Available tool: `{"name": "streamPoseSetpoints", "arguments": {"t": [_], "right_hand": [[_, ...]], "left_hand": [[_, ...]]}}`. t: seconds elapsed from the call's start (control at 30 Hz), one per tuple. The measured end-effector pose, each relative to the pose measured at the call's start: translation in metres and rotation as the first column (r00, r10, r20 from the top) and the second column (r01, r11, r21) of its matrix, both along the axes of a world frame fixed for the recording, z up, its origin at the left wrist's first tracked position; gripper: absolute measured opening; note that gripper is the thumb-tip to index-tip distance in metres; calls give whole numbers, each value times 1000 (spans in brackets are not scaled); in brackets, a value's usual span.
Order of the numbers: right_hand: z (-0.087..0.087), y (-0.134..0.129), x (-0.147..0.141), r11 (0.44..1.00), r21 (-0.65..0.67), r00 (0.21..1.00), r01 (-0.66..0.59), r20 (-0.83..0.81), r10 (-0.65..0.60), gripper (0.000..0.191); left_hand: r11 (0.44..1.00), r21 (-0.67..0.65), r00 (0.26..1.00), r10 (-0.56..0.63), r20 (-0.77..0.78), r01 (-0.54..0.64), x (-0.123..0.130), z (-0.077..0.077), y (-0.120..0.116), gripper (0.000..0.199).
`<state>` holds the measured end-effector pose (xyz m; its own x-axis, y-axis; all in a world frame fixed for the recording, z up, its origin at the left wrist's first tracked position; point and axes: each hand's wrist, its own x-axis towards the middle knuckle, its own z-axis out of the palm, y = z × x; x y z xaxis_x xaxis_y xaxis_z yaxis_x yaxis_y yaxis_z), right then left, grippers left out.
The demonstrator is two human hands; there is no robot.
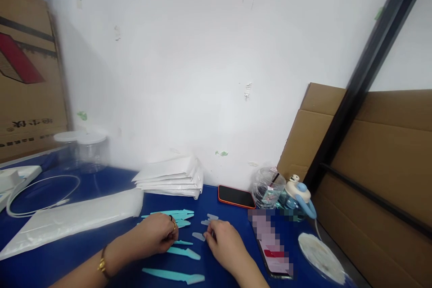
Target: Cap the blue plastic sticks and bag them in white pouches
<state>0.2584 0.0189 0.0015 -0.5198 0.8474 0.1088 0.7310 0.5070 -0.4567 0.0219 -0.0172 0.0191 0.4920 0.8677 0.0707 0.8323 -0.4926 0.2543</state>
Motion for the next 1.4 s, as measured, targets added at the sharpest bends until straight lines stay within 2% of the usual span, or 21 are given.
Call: {"name": "streamPoseSetpoints", "arguments": {"t": [0.07,0.2,0.3,0.37,0.43,0.53,0.63,0.73,0.87,1.17,1.4], "right_hand": [[0,-1,-8,997,71,1000,0,11,0,12],[-8,0,-22,982,131,983,-134,139,116,15],[-13,3,-29,979,171,964,-112,260,65,15],[-14,4,-29,981,181,964,-76,265,26,15],[-13,3,-26,986,152,976,-72,213,39,20],[-10,1,-21,990,58,988,-127,96,121,26],[-8,0,-19,985,9,985,-173,19,172,25],[-9,3,-16,987,-13,981,-157,-116,155,20],[-15,11,-8,960,-225,923,-167,-378,72,15],[-17,10,-6,968,-201,947,-152,-311,84,5],[-11,7,-9,982,-123,959,-146,-261,109,10]], "left_hand": [[1000,5,1000,-9,-3,9,-1,-2,0,22],[1000,14,1000,-14,-7,14,-2,-5,0,27],[1000,-1,1000,-11,-13,11,-2,-3,0,29],[1000,-8,1000,-7,-12,7,-1,-1,0,29],[1000,-18,1000,-2,-8,2,-1,0,-1,29],[1000,-24,1000,3,-7,-3,-1,-2,0,29],[1000,-12,1000,7,8,-7,-3,-5,1,29],[1000,-26,1000,8,22,-7,-4,-6,1,32],[999,-47,1000,-6,27,7,-5,-4,1,35],[1000,-26,999,-9,48,10,-6,-5,1,33],[999,-45,999,-4,49,6,-7,-2,1,31]]}}
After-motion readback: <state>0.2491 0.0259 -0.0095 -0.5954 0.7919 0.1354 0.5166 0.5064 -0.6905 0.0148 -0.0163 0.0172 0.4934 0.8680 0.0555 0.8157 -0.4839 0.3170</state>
